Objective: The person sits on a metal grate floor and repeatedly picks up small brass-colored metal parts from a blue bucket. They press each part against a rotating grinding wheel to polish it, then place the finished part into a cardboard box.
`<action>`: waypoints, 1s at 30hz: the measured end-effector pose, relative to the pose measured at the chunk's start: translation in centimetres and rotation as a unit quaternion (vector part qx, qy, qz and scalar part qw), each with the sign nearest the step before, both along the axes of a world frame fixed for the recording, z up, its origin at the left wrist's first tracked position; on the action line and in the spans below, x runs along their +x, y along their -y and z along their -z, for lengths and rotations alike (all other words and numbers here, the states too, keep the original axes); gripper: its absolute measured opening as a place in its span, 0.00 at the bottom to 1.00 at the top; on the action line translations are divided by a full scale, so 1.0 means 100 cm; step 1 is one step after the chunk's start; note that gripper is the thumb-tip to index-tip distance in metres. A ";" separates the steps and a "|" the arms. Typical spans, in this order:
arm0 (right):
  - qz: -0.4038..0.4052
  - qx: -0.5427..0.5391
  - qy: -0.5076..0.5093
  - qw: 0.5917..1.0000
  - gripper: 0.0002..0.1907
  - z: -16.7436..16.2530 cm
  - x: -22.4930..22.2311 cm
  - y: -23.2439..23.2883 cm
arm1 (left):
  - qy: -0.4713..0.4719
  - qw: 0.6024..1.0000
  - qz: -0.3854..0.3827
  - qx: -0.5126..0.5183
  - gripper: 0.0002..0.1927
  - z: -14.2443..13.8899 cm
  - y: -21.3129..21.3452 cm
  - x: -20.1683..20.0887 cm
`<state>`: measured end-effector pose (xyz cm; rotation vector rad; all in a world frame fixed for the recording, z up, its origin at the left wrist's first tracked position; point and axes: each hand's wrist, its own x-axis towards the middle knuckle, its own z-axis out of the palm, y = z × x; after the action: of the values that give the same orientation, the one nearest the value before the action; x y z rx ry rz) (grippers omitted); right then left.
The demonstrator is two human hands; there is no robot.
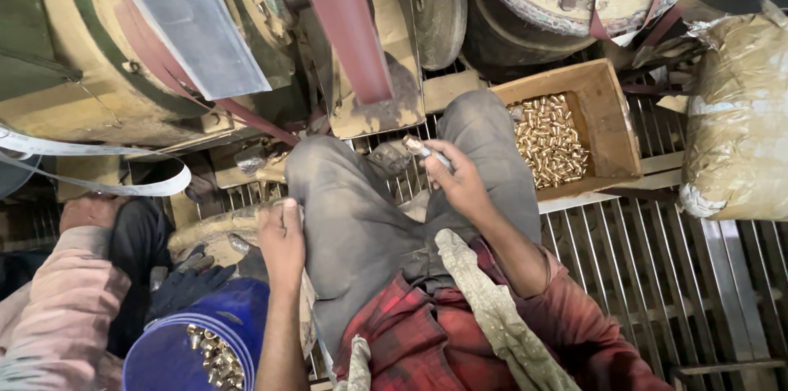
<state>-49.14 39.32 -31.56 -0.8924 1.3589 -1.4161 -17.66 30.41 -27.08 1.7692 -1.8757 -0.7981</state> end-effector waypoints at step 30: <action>-0.055 0.101 0.165 0.980 0.19 -0.030 -0.011 0.011 | -0.200 0.963 0.178 0.036 0.24 -0.008 0.014 -0.074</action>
<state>-50.23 38.26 -28.52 -0.5600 1.1581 -1.2516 -25.11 29.02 -26.25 1.1989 -1.9180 -1.2634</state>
